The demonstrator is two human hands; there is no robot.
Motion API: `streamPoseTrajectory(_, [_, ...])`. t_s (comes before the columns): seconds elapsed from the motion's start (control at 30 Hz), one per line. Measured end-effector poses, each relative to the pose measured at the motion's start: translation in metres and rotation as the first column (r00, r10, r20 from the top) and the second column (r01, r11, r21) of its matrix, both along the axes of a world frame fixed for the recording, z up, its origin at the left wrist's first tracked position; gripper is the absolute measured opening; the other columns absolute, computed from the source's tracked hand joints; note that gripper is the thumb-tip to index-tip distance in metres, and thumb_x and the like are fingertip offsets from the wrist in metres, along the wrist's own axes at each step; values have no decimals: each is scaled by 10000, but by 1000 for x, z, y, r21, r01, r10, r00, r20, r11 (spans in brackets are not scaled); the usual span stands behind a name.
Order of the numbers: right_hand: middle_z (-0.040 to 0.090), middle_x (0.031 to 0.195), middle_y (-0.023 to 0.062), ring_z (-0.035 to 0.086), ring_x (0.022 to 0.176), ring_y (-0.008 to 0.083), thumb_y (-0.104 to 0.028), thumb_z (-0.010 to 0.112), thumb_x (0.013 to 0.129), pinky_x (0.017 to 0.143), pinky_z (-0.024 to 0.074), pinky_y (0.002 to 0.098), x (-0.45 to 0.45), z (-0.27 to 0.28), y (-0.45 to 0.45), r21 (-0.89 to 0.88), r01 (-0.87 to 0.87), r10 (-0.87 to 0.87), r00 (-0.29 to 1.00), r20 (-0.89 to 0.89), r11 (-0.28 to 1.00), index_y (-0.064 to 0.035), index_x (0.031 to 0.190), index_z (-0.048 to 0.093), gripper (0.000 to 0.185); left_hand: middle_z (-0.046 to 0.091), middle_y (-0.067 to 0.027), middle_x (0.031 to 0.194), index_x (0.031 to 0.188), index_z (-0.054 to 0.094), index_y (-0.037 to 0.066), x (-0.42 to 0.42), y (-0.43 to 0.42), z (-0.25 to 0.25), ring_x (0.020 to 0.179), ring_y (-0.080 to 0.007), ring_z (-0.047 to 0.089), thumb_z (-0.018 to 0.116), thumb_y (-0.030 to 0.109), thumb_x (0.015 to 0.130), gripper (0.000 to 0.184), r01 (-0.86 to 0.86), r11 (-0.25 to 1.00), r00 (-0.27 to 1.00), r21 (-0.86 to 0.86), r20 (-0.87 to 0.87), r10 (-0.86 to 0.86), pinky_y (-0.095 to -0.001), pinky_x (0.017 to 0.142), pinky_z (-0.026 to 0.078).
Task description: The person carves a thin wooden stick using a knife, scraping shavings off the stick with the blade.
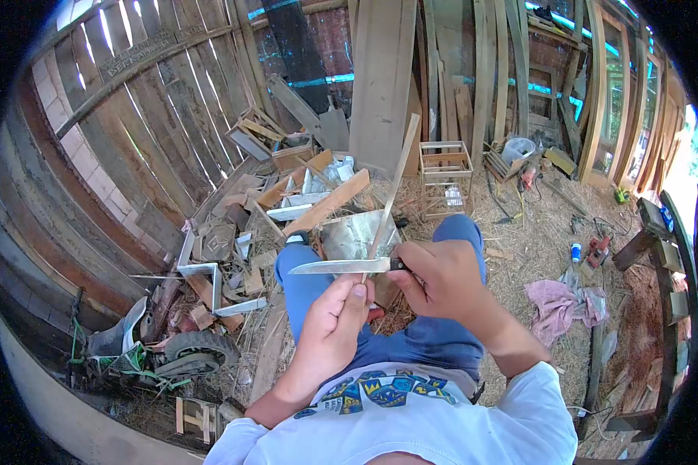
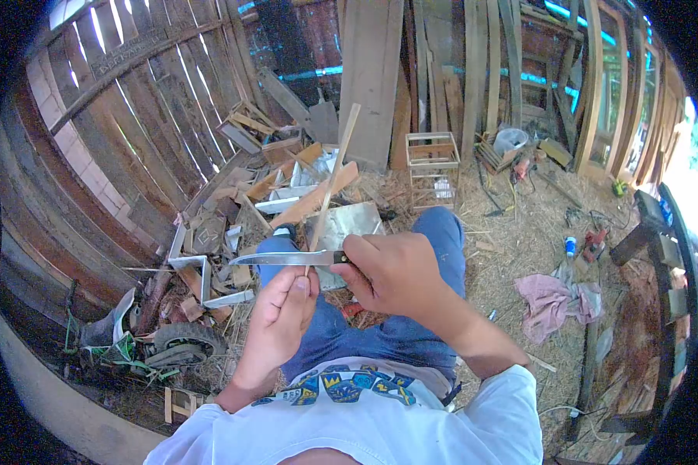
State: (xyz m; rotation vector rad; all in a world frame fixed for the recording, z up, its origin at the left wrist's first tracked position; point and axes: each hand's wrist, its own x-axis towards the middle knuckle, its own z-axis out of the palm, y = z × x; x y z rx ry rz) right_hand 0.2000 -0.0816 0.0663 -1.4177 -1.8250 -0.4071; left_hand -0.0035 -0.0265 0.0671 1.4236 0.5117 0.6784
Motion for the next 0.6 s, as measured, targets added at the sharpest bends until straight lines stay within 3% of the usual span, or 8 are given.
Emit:
streamPoseTrajectory(0.2, [558, 614, 56, 603, 514, 285, -335, 741, 880, 452, 444, 406, 4, -2, -1, 43, 7, -8, 999, 40, 999, -115, 762, 538, 322, 447, 36, 818, 1039, 565, 23, -6, 0, -3, 749, -46, 425, 413, 219, 1137, 267, 12, 995, 998, 99, -68, -5, -244, 775, 488])
streamPoseTrajectory(0.4, [551, 605, 53, 604, 510, 275, -344, 743, 881, 453, 446, 402, 3, -4, -2, 58, 23, -27, 997, 73, 998, -117, 755, 539, 330, 440, 40, 794, 1016, 567, 34, -9, -1, -4, 720, -44, 396, 426, 220, 1134, 262, 8, 987, 994, 160, -106, 9, -231, 660, 388])
streamPoseTrajectory(0.47, [559, 610, 74, 611, 525, 300, -343, 737, 885, 473, 461, 416, 3, -5, -4, 35, 50, -52, 996, 73, 998, -108, 769, 551, 322, 385, 89, 673, 987, 545, 77, -7, -3, -6, 547, -2, 309, 430, 255, 1132, 257, -21, 988, 999, 154, -45, 28, -209, 483, 217])
streamPoseTrajectory(0.5, [559, 610, 74, 611, 525, 300, -343, 737, 885, 473, 461, 416, 8, -6, -2, 35, 50, -52, 996, 73, 998, -108, 769, 551, 322, 385, 89, 673, 987, 545, 77, -10, -4, -6, 547, -2, 309, 430, 255, 1132, 256, -21, 988, 999, 154, -45, 28, -209, 483, 217])
streamPoseTrajectory(0.57, [569, 624, 109, 610, 541, 342, -318, 689, 944, 500, 468, 439, 39, -10, 6, 84, 331, -318, 937, -142, 940, -78, 823, 582, 289, 378, 92, 658, 989, 549, 80, -23, -6, -7, 542, -6, 309, 429, 251, 1131, 252, 45, 992, 993, 118, -114, -32, -213, 479, 227])
streamPoseTrajectory(0.6, [570, 632, 129, 597, 547, 365, -299, 654, 977, 507, 455, 448, 70, -12, 10, 34, 392, -379, 904, -199, 919, -66, 851, 590, 273, 378, 92, 658, 989, 549, 80, -29, -8, -11, 542, -6, 309, 429, 251, 1131, 252, 50, 992, 993, 115, -112, -37, -213, 479, 227])
